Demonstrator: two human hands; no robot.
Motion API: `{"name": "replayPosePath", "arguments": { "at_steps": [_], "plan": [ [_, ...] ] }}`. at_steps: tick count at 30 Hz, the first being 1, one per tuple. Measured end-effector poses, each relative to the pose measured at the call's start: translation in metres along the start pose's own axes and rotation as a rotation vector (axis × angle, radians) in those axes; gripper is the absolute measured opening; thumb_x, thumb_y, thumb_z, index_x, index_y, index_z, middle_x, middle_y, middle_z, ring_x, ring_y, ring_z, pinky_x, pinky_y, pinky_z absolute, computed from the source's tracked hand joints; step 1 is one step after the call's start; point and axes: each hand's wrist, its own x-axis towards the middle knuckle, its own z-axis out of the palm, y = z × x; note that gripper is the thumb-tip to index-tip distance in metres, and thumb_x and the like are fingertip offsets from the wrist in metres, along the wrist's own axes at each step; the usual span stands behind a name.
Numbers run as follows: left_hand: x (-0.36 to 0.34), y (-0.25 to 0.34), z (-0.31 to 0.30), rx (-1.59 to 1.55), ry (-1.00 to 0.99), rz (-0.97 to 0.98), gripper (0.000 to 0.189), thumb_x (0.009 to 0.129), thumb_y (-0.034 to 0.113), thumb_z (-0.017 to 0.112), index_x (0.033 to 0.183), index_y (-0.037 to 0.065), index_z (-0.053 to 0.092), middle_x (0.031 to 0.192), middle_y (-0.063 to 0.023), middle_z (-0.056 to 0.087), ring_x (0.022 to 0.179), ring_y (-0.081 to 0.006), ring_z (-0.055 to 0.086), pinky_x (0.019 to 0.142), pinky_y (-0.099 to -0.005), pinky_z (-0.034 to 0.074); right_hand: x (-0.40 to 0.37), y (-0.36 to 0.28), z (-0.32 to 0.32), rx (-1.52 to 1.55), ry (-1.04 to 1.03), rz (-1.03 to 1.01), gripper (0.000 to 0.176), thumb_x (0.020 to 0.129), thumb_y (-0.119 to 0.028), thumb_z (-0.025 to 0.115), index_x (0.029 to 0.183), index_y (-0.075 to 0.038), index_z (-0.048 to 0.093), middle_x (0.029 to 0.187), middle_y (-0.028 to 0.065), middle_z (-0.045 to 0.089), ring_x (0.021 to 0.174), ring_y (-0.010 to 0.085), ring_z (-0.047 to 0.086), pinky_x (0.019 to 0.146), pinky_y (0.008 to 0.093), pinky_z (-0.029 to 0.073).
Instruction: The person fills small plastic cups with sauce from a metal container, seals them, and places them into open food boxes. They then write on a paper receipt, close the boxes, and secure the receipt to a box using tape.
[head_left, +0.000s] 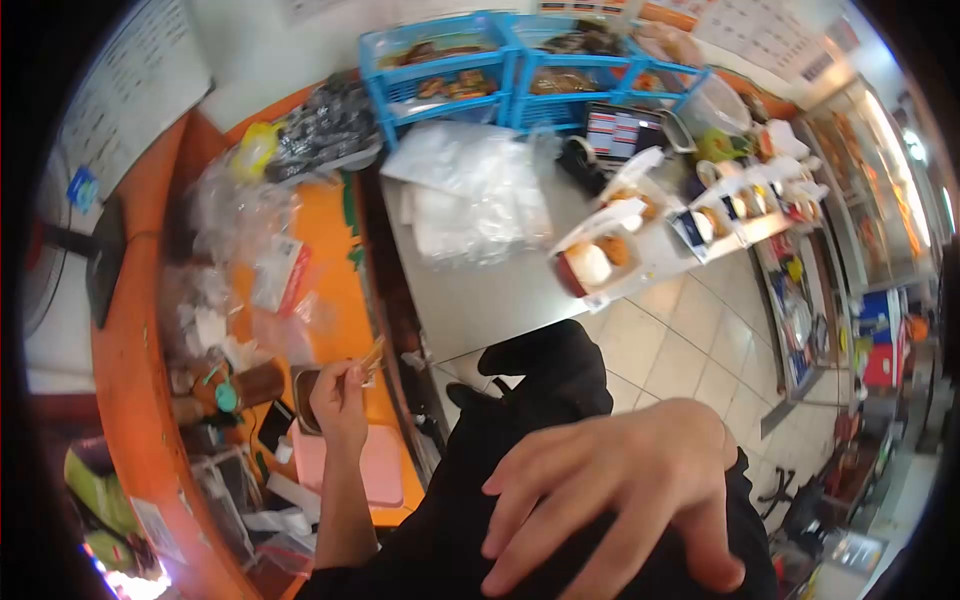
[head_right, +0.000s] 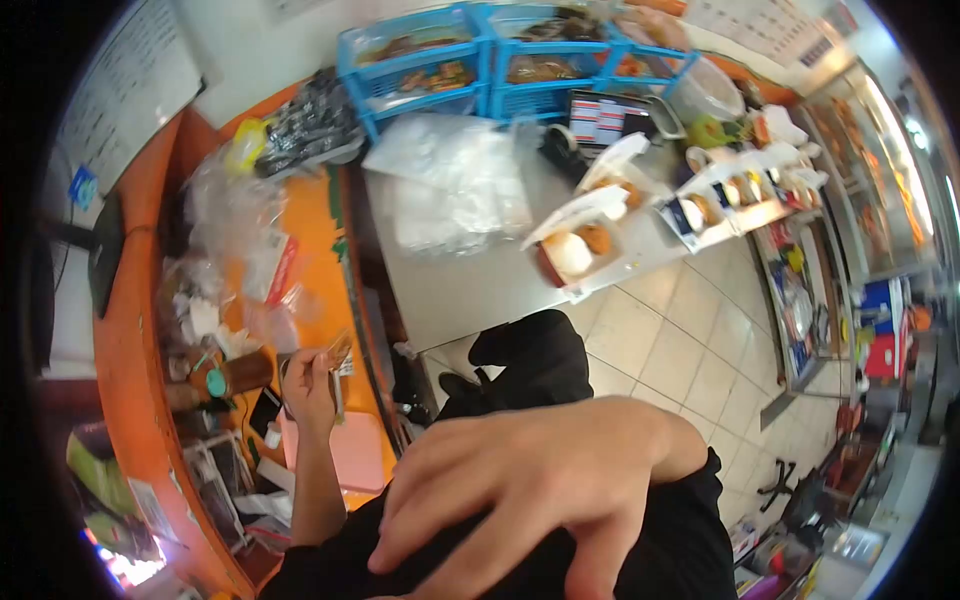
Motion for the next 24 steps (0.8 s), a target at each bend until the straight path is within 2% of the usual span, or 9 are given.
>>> {"name": "replayPosePath", "arguments": {
  "at_steps": [2,4,5,11,13,15,20,23,24],
  "plan": [
    [0.018,0.021,0.035,-0.025,-0.177,0.089,0.006,0.102,0.004,0.066,0.1,-0.002,0.068,0.091,-0.0046,0.067,0.085,-0.0112,0.062,0.08,-0.0263,0.05,-0.023,-0.005,0.002,-0.245,0.258,0.036,0.092,0.095,-0.084,0.046,0.112,0.002,0.077,0.116,0.0245,0.074,0.092,0.035,0.072,0.085,0.0452,0.054],
    [0.03,0.053,0.074,-0.068,-0.28,0.144,0.005,0.101,0.003,0.066,0.1,-0.001,0.068,0.09,-0.0046,0.067,0.084,-0.0113,0.061,0.08,-0.0265,0.05,-0.034,-0.017,0.0,-0.882,0.502,0.08,0.08,0.091,-0.078,0.061,0.102,-0.001,0.076,0.098,0.0141,0.078,0.072,0.0261,0.071,0.061,0.0334,0.052],
    [0.033,0.066,0.096,-0.106,-0.367,0.185,0.004,0.101,0.003,0.066,0.099,-0.001,0.068,0.089,-0.0046,0.067,0.084,-0.0113,0.061,0.079,-0.0267,0.049,-0.04,-0.024,-0.004,-1.114,0.462,0.017,0.081,0.089,-0.08,0.061,0.098,-0.001,0.075,0.094,0.0106,0.078,0.068,0.0228,0.068,0.061,0.0334,0.052],
    [0.021,0.122,0.218,-0.173,-0.48,0.373,0.003,0.096,0.0,0.07,0.098,0.0,0.068,0.09,-0.0108,0.068,0.082,-0.0205,0.066,0.077,-0.0314,0.052,-0.072,-0.082,-0.026,-1.214,0.503,-0.279,0.061,0.092,-0.066,0.067,0.088,-0.005,0.072,0.08,0.008,0.068,0.058,0.0199,0.06,0.058,0.0309,0.047],
    [0.009,0.141,0.252,-0.207,-0.523,0.353,0.004,0.095,-0.002,0.07,0.098,0.0,0.068,0.09,-0.0118,0.069,0.082,-0.0224,0.066,0.077,-0.0325,0.052,-0.099,-0.098,-0.042,-1.208,0.579,-0.231,0.051,0.111,-0.049,0.051,0.093,-0.006,0.072,0.084,0.0056,0.076,0.055,0.0142,0.062,0.058,0.0282,0.051],
    [0.0,0.154,0.289,-0.186,-0.524,0.324,0.004,0.094,-0.003,0.07,0.098,0.0,0.068,0.09,-0.0121,0.069,0.081,-0.0232,0.066,0.077,-0.0328,0.052,-0.152,-0.099,-0.074,-1.175,0.642,-0.31,0.046,0.108,-0.05,0.058,0.094,-0.007,0.071,0.081,0.0047,0.075,0.054,0.0136,0.062,0.058,0.0277,0.05],
    [-0.015,0.168,0.423,-0.123,-0.476,0.437,0.005,0.094,-0.005,0.069,0.097,-0.001,0.067,0.089,-0.0125,0.068,0.081,-0.0236,0.065,0.077,-0.033,0.052,-0.314,-0.1,-0.183,-1.228,0.595,0.28,0.031,0.094,-0.034,0.075,0.104,-0.005,0.075,0.091,0.0071,0.071,0.078,0.0329,0.071,0.069,0.0427,0.057],
    [-0.028,0.182,0.519,-0.087,-0.452,0.335,0.005,0.094,-0.005,0.067,0.097,-0.001,0.067,0.091,-0.0126,0.068,0.082,-0.0229,0.065,0.077,-0.0327,0.051,-0.442,-0.096,-0.226,-0.673,0.287,0.77,0.026,0.096,-0.028,0.075,0.11,-0.006,0.074,0.103,0.0114,0.075,0.092,0.0346,0.073,0.08,0.0442,0.058],
    [-0.032,0.181,0.553,-0.068,-0.413,0.274,0.004,0.095,-0.005,0.067,0.097,-0.001,0.067,0.092,-0.0127,0.068,0.082,-0.0227,0.065,0.078,-0.0325,0.051,-0.47,-0.099,-0.24,-0.667,0.31,0.756,0.026,0.096,-0.028,0.075,0.11,-0.006,0.074,0.103,0.0114,0.075,0.092,0.0346,0.073,0.08,0.0442,0.058]
  ]
}}
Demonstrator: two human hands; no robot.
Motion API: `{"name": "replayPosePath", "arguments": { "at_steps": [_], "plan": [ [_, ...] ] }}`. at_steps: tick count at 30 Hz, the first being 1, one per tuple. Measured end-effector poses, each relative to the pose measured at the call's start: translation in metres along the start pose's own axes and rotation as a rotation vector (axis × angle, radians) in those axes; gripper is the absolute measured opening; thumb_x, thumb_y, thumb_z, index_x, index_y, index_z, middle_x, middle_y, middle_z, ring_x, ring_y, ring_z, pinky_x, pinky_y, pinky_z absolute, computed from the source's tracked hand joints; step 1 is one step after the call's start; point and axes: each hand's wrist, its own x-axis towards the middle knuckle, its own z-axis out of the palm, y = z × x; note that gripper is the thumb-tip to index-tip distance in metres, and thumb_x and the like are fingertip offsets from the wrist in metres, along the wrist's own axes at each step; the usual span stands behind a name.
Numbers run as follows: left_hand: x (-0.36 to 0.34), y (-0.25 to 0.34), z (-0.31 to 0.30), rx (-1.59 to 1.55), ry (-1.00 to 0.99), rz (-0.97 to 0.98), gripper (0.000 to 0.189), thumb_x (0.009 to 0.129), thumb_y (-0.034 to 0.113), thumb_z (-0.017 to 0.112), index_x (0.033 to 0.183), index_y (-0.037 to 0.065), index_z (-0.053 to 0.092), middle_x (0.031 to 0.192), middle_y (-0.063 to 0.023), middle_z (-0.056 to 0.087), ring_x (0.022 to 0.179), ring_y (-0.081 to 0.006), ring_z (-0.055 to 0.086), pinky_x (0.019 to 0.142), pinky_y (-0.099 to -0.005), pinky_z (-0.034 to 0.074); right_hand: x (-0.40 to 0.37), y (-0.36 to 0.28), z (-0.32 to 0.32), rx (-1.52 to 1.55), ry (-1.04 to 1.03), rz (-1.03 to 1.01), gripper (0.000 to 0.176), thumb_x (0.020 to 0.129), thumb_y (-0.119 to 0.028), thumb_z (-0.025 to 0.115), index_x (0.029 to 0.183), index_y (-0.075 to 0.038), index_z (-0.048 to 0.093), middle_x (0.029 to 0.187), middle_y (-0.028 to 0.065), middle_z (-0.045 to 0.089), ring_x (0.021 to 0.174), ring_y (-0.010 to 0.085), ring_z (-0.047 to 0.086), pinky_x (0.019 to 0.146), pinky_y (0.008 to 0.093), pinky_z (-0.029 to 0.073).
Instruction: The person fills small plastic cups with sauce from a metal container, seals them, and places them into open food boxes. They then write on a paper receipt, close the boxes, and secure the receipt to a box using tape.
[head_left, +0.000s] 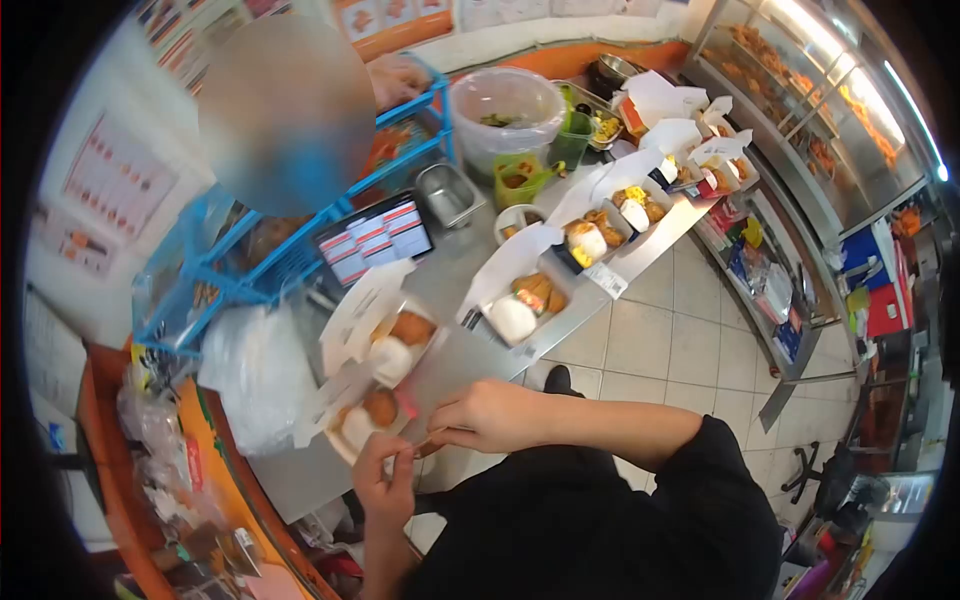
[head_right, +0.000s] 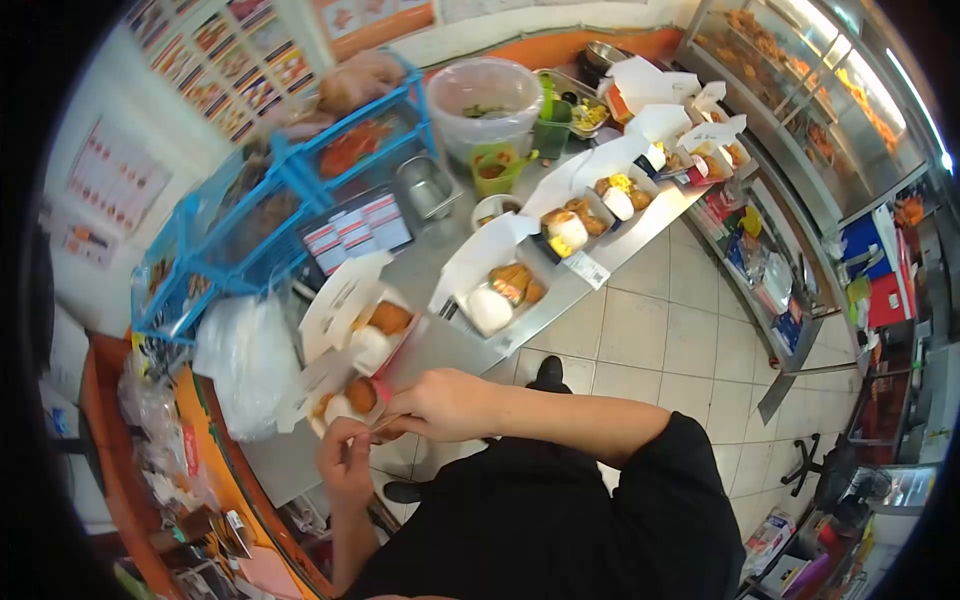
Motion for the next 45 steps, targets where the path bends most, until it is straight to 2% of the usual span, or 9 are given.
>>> {"name": "replayPosePath", "arguments": {
  "at_steps": [7,9,13,17,19,20,23,31,45],
  "plan": [
    [0.05,-0.003,0.166,0.038,-0.032,-0.184,0.024,0.099,0.01,0.073,0.121,0.002,0.07,0.109,-0.0126,0.073,0.102,-0.0215,0.068,0.086,-0.0331,0.053,-0.123,0.101,-0.143,0.069,0.115,0.209,0.016,0.1,-0.014,0.069,0.111,-0.006,0.077,0.105,0.0116,0.077,0.091,0.0309,0.075,0.083,0.0383,0.06],
    [0.055,-0.001,0.197,-0.292,-0.102,-0.477,0.029,0.101,0.015,0.072,0.127,0.003,0.067,0.112,-0.0099,0.073,0.105,-0.0185,0.067,0.09,-0.034,0.054,-0.162,0.122,-0.203,0.11,0.263,0.555,0.018,0.1,-0.013,0.067,0.11,-0.006,0.08,0.098,0.0119,0.079,0.085,0.0239,0.075,0.083,0.0362,0.06],
    [0.019,-0.084,0.227,-0.088,-0.464,-0.715,0.032,0.108,0.017,0.064,0.135,0.0,0.061,0.121,-0.0108,0.07,0.11,-0.0177,0.066,0.099,-0.0348,0.053,-0.269,0.221,-0.319,0.314,1.023,0.604,0.019,0.108,-0.012,0.059,0.112,-0.002,0.075,0.104,0.0051,0.077,0.091,0.0134,0.07,0.078,0.0325,0.059],
    [-0.062,-0.143,0.241,0.378,-0.458,-0.844,0.039,0.103,0.033,0.063,0.127,0.002,0.067,0.119,-0.0244,0.072,0.112,-0.0409,0.071,0.097,-0.0444,0.055,-0.36,0.295,-0.453,-0.233,1.48,0.598,0.023,0.11,-0.022,0.06,0.111,-0.002,0.071,0.102,0.0036,0.072,0.087,0.0111,0.067,0.076,0.0265,0.057],
    [-0.118,-0.149,0.234,0.626,-0.579,-0.886,0.039,0.102,0.033,0.059,0.123,0.001,0.067,0.11,-0.0256,0.072,0.11,-0.0461,0.069,0.096,-0.0494,0.054,-0.383,0.323,-0.508,-0.01,1.732,0.588,0.027,0.107,-0.027,0.062,0.11,-0.001,0.072,0.09,0.0045,0.069,0.084,0.0114,0.065,0.07,0.0282,0.055],
    [-0.136,-0.134,0.235,0.638,-0.543,-1.145,0.038,0.098,0.034,0.061,0.118,0.002,0.067,0.108,-0.0261,0.07,0.109,-0.0462,0.067,0.095,-0.0536,0.054,-0.401,0.344,-0.536,0.071,1.765,0.558,0.027,0.108,-0.027,0.062,0.109,-0.002,0.071,0.092,0.0045,0.069,0.082,0.0116,0.065,0.069,0.0288,0.057],
    [-0.156,-0.116,0.253,0.656,-0.503,-1.304,0.037,0.098,0.033,0.062,0.117,0.002,0.068,0.107,-0.0254,0.071,0.108,-0.0452,0.068,0.095,-0.0531,0.054,-0.45,0.411,-0.602,-0.004,1.855,0.554,0.028,0.108,-0.029,0.059,0.107,-0.003,0.069,0.096,0.0047,0.068,0.078,0.0133,0.065,0.068,0.0301,0.061],
    [-0.076,-0.11,0.315,0.605,-0.479,-1.27,0.034,0.097,0.032,0.063,0.114,0.004,0.07,0.107,-0.0234,0.072,0.106,-0.0426,0.069,0.093,-0.0518,0.055,-0.443,0.433,-0.679,0.617,1.958,0.316,0.027,0.109,-0.023,0.054,0.124,-0.001,0.057,0.119,0.0132,0.062,0.108,0.0287,0.067,0.085,0.047,0.066],
    [-0.014,-0.098,0.335,0.627,-0.512,-1.272,0.028,0.096,0.028,0.066,0.11,0.006,0.074,0.106,-0.0199,0.075,0.103,-0.038,0.072,0.091,-0.0496,0.057,-0.425,0.498,-0.699,0.595,2.038,0.449,0.036,0.106,-0.033,0.057,0.115,0.001,0.064,0.103,0.0158,0.07,0.1,0.0254,0.069,0.075,0.0374,0.061]
  ]
}}
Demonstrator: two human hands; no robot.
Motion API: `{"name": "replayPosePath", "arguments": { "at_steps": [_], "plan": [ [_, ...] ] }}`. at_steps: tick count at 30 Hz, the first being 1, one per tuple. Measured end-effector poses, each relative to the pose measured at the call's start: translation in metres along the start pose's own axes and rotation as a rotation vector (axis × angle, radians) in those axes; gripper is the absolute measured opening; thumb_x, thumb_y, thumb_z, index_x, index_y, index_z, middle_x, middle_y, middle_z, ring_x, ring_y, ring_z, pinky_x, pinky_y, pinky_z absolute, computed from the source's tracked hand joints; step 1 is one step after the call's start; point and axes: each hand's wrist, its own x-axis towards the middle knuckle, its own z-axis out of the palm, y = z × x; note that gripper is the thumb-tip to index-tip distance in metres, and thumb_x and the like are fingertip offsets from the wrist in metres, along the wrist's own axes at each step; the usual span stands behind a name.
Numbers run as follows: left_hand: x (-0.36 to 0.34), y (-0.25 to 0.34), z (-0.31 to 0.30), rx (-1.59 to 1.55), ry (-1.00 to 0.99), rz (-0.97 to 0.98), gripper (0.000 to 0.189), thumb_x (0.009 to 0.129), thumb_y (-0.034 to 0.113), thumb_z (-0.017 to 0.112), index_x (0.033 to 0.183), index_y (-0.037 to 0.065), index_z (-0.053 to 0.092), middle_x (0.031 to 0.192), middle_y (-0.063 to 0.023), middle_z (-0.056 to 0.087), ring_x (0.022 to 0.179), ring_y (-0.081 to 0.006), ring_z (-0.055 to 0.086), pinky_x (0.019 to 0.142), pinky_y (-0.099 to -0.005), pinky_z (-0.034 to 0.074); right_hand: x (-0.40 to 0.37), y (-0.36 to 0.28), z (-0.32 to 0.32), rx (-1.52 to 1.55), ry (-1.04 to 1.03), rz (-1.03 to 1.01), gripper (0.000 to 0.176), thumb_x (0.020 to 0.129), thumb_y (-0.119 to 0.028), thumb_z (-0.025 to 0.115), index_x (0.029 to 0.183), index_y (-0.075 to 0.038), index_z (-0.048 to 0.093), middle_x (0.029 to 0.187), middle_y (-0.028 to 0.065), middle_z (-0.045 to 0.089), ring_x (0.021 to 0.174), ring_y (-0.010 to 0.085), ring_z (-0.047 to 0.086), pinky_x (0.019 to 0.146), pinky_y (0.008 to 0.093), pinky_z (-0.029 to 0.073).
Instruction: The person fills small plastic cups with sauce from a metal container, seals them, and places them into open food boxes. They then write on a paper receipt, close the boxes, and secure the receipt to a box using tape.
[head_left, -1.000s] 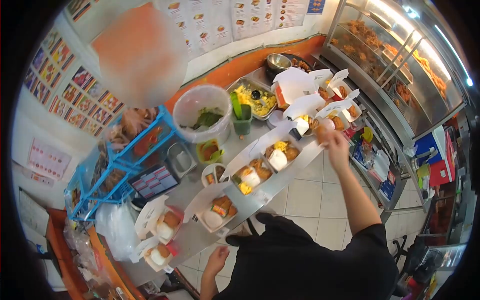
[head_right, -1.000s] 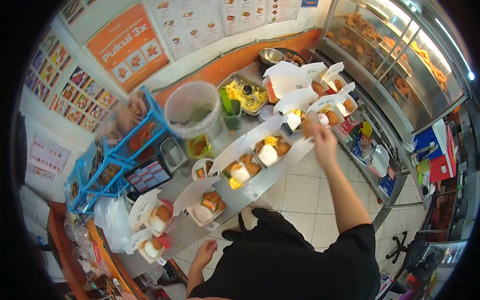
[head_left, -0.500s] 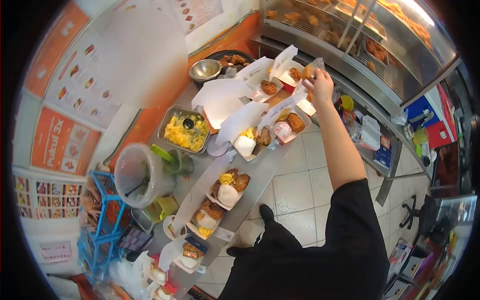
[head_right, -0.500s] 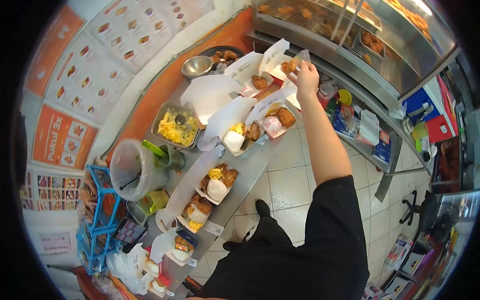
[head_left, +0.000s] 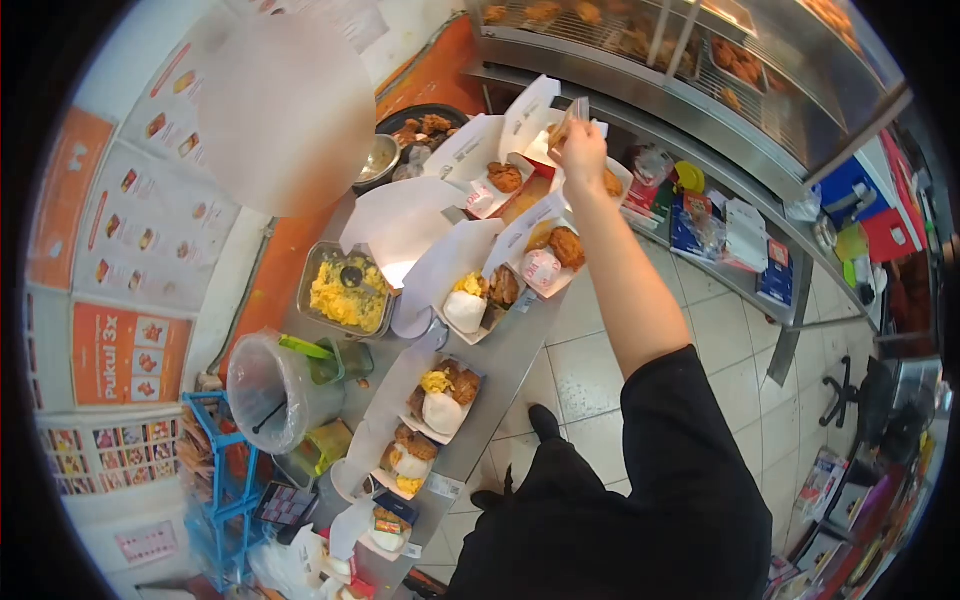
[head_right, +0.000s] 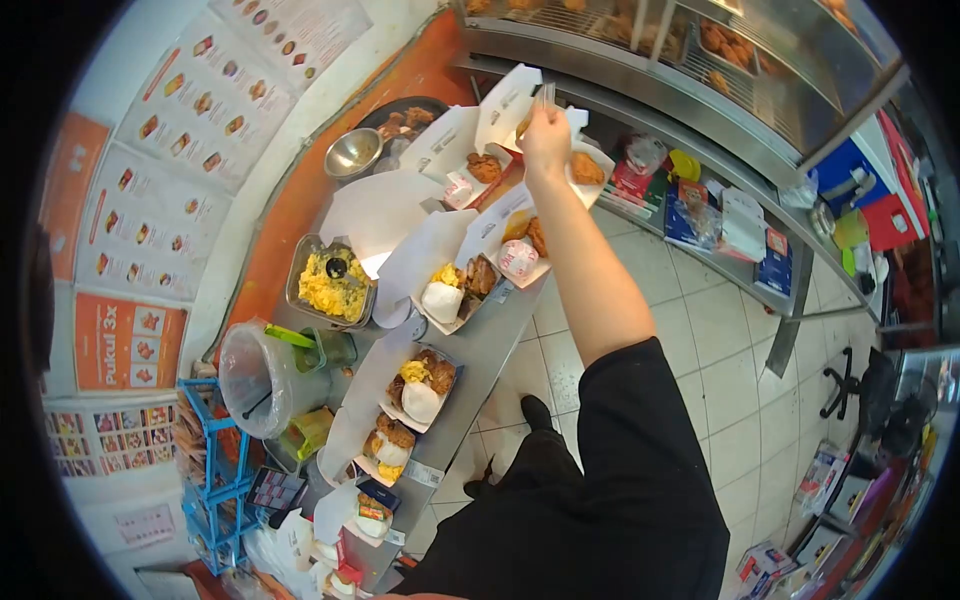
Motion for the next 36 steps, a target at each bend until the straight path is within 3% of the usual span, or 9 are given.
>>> {"name": "replayPosePath", "arguments": {
  "at_steps": [6,12,15,17,22,27,31,33,36],
  "plan": [
    [-0.008,-0.057,0.019,-0.126,0.008,-0.046,0.025,0.095,0.027,0.068,0.109,0.007,0.075,0.106,-0.0183,0.076,0.101,-0.0361,0.073,0.09,-0.0486,0.057,0.002,0.028,0.083,-0.596,-0.149,-0.319,0.051,0.108,-0.044,0.053,0.119,0.004,0.068,0.111,0.0287,0.073,0.109,0.0414,0.07,0.097,0.0479,0.051],
    [0.003,-0.177,0.09,-0.264,-0.01,-0.077,0.023,0.095,0.026,0.069,0.107,0.008,0.077,0.106,-0.0168,0.077,0.1,-0.0341,0.074,0.089,-0.0477,0.058,-0.148,-0.144,0.117,0.005,-0.599,-0.43,0.052,0.112,-0.04,0.048,0.138,0.003,0.06,0.134,0.022,0.068,0.117,0.0315,0.07,0.104,0.0444,0.055],
    [-0.019,-0.243,0.152,0.097,-0.181,0.394,0.022,0.094,0.025,0.07,0.106,0.008,0.077,0.106,-0.0161,0.078,0.099,-0.0332,0.074,0.088,-0.0472,0.058,-0.25,-0.152,0.129,0.035,-0.83,-0.3,0.052,0.114,-0.038,0.038,0.145,0.0,0.055,0.148,0.023,0.059,0.135,0.0301,0.06,0.117,0.045,0.045],
    [-0.011,-0.229,0.217,-0.478,-0.201,-0.313,0.039,0.1,0.038,0.064,0.122,0.007,0.075,0.107,-0.0166,0.076,0.085,-0.0334,0.074,0.067,-0.0511,0.059,-0.274,-0.097,0.135,0.218,-1.09,-0.023,0.046,0.113,-0.035,0.04,0.145,-0.004,0.052,0.128,0.0154,0.067,0.127,0.0272,0.061,0.114,0.0432,0.046],
    [-0.066,-0.238,0.24,-1.408,-0.281,-0.507,0.045,0.103,0.05,0.06,0.124,0.011,0.071,0.116,-0.0078,0.073,0.106,-0.0307,0.072,0.087,-0.0474,0.059,-0.656,-0.029,0.151,-0.12,-2.395,0.197,0.043,0.109,-0.047,0.055,0.124,-0.007,0.06,0.095,0.0056,0.066,0.092,0.021,0.067,0.094,0.0391,0.055],
    [-0.074,-0.375,0.347,-1.495,0.184,-0.353,0.048,0.099,0.045,0.071,0.124,0.004,0.072,0.131,-0.0145,0.072,0.115,-0.0291,0.072,0.091,-0.0445,0.06,-0.932,0.07,0.08,-0.389,-2.652,-0.455,0.045,0.101,-0.007,0.065,0.144,0.002,0.056,0.115,0.0125,0.073,0.102,0.0196,0.072,0.091,0.0316,0.056],
    [-0.108,-0.465,0.368,-1.371,0.442,-0.749,0.033,0.104,0.03,0.059,0.127,0.007,0.069,0.115,-0.0105,0.075,0.106,-0.0274,0.074,0.079,-0.0448,0.058,-1.101,0.151,0.046,-0.895,-3.038,0.255,0.05,0.099,-0.001,0.064,0.148,-0.003,0.054,0.137,0.0128,0.064,0.115,0.0196,0.071,0.092,0.0298,0.056],
    [-0.129,-0.5,0.346,-1.46,0.026,-0.902,0.032,0.102,0.028,0.061,0.125,0.006,0.068,0.108,-0.0136,0.075,0.101,-0.0281,0.075,0.071,-0.0448,0.057,-1.174,0.18,0.019,-0.735,-2.717,0.768,0.053,0.098,0.002,0.06,0.15,-0.004,0.052,0.139,0.0165,0.065,0.111,0.017,0.07,0.094,0.0318,0.054],
    [-0.118,-0.555,0.361,-1.531,-0.003,-0.82,0.029,0.102,0.03,0.062,0.117,0.006,0.069,0.1,-0.015,0.074,0.098,-0.0264,0.076,0.066,-0.0463,0.055,-1.279,0.261,0.024,-0.635,-2.863,0.31,0.041,0.098,0.001,0.059,0.139,-0.002,0.06,0.121,0.0141,0.073,0.101,0.0177,0.073,0.088,0.0312,0.055]
  ]
}}
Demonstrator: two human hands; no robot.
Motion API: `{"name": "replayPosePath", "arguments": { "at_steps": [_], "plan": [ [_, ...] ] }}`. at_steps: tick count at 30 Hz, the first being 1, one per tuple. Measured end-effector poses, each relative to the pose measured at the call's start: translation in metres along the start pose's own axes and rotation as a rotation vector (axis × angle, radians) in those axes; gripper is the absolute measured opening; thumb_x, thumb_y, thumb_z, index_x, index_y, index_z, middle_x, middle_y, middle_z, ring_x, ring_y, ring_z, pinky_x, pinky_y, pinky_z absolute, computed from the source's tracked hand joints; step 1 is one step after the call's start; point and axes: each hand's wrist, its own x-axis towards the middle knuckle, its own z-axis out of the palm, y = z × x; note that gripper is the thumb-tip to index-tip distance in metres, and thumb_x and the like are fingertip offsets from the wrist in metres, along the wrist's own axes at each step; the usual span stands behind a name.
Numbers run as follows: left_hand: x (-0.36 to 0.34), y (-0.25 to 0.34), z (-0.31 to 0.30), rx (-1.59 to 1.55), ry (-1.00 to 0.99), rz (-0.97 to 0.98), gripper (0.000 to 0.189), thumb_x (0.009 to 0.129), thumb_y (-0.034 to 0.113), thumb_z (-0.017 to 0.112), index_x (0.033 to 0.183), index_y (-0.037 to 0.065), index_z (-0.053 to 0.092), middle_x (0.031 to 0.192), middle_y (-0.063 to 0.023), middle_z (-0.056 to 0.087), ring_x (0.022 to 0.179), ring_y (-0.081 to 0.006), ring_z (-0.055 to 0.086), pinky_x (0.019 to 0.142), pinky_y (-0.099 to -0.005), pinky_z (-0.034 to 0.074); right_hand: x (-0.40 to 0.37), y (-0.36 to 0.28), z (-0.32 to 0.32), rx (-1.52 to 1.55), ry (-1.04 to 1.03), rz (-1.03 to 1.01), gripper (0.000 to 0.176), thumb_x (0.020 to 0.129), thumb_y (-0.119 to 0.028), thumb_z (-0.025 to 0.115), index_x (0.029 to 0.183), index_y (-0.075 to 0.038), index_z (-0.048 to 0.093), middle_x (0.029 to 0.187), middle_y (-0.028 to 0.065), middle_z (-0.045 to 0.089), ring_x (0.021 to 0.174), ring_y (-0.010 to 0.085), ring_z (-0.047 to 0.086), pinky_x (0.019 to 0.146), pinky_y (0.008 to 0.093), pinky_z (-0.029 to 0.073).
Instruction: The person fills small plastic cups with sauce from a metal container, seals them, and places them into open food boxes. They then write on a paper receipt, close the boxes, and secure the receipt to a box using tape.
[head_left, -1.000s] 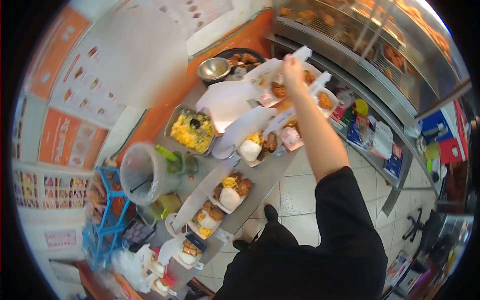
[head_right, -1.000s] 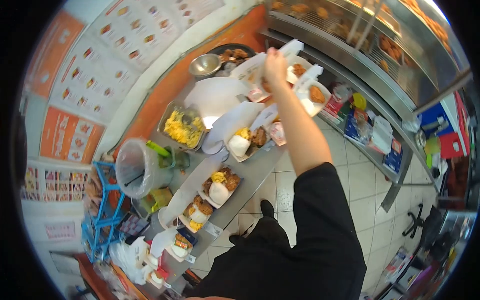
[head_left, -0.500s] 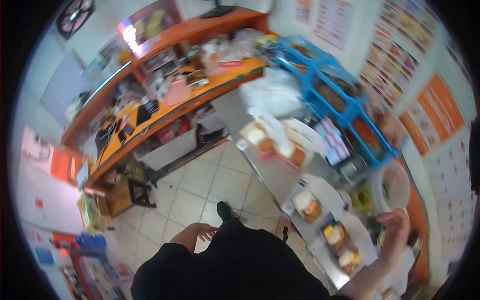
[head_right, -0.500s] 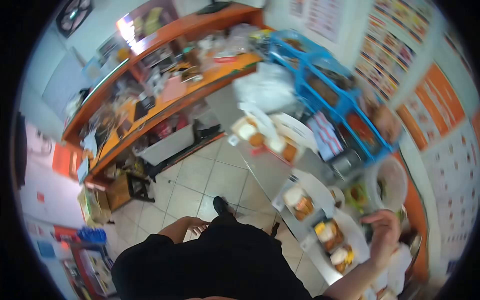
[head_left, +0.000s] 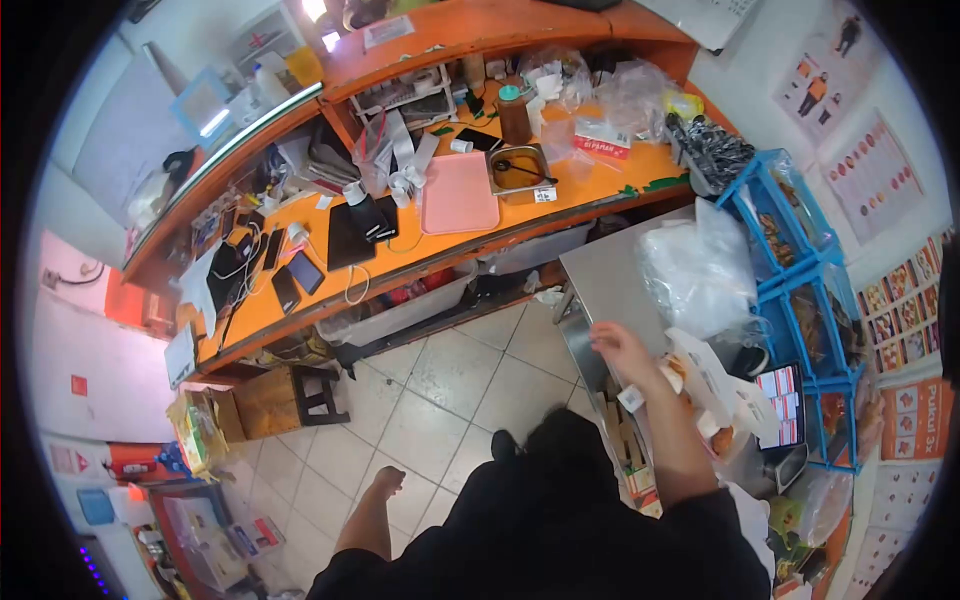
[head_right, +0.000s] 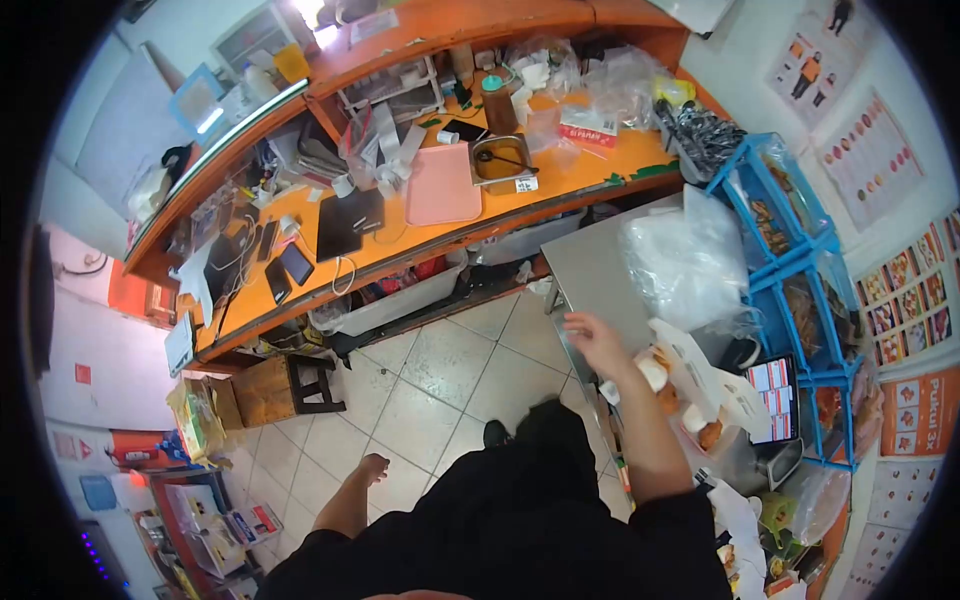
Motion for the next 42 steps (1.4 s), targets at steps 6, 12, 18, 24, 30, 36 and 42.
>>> {"name": "replayPosePath", "arguments": {
  "at_steps": [6,12,18,24,30,36,42],
  "plan": [
    [0.044,0.046,-0.035,0.077,0.263,0.201,0.041,0.105,0.04,0.053,0.109,0.005,0.074,0.107,-0.0193,0.077,0.093,-0.0383,0.072,0.079,-0.0501,0.057,0.273,0.054,-0.057,-0.211,0.225,-0.176,0.029,0.092,-0.002,0.064,0.12,-0.002,0.07,0.1,0.014,0.077,0.089,0.0272,0.074,0.08,0.0379,0.059],
    [-0.017,0.203,-0.065,-0.014,0.209,0.309,0.038,0.101,0.04,0.065,0.123,0.01,0.072,0.119,-0.0196,0.076,0.117,-0.0368,0.07,0.099,-0.0464,0.054,0.428,0.063,-0.072,-0.925,0.659,-0.241,0.041,0.092,-0.023,0.073,0.13,-0.008,0.069,0.135,0.0194,0.064,0.131,0.0383,0.055,0.113,0.0512,0.044],
    [-0.133,0.398,-0.165,0.185,0.118,0.449,0.043,0.1,0.04,0.069,0.131,0.009,0.07,0.121,-0.0173,0.076,0.112,-0.0322,0.073,0.096,-0.042,0.056,0.432,0.073,-0.052,-0.973,0.741,-0.144,0.018,0.099,-0.024,0.067,0.109,-0.01,0.069,0.123,0.0135,0.064,0.121,0.0376,0.058,0.101,0.0537,0.046],
    [-0.272,0.642,-0.388,0.037,0.525,1.347,0.019,0.104,0.008,0.063,0.119,-0.001,0.068,0.1,-0.0109,0.073,0.091,-0.0213,0.073,0.084,-0.0348,0.057,0.441,0.046,-0.067,-0.658,0.872,-0.31,0.011,0.104,-0.013,0.06,0.109,-0.002,0.06,0.12,0.0199,0.063,0.115,0.0386,0.06,0.099,0.0486,0.049],
    [-0.282,0.863,-0.601,0.047,1.523,1.662,0.043,0.101,0.022,0.062,0.139,0.002,0.062,0.144,-0.0215,0.061,0.139,-0.0366,0.054,0.116,-0.05,0.041,0.409,-0.021,-0.079,-0.083,1.06,-0.167,0.018,0.114,-0.022,0.051,0.113,-0.004,0.05,0.138,0.0156,0.063,0.121,0.0231,0.063,0.099,0.0379,0.052],
    [-0.222,0.919,-0.628,0.392,1.251,1.052,0.069,0.106,0.051,0.044,0.161,0.009,0.044,0.172,-0.0186,0.032,0.161,-0.038,0.024,0.13,-0.0565,0.018,0.366,-0.097,-0.033,0.014,1.098,-0.211,0.025,0.114,-0.03,0.053,0.114,-0.005,0.052,0.13,0.0122,0.066,0.121,0.0202,0.064,0.101,0.0401,0.052],
    [-0.221,0.897,-0.605,0.226,1.207,1.303,0.044,0.1,0.033,0.059,0.132,0.004,0.066,0.139,-0.0244,0.062,0.138,-0.0407,0.054,0.117,-0.0573,0.038,0.36,-0.182,0.045,0.152,0.967,-0.266,0.014,0.116,-0.021,0.045,0.117,-0.008,0.048,0.142,0.0177,0.062,0.134,0.0277,0.061,0.109,0.0445,0.051]
  ]
}}
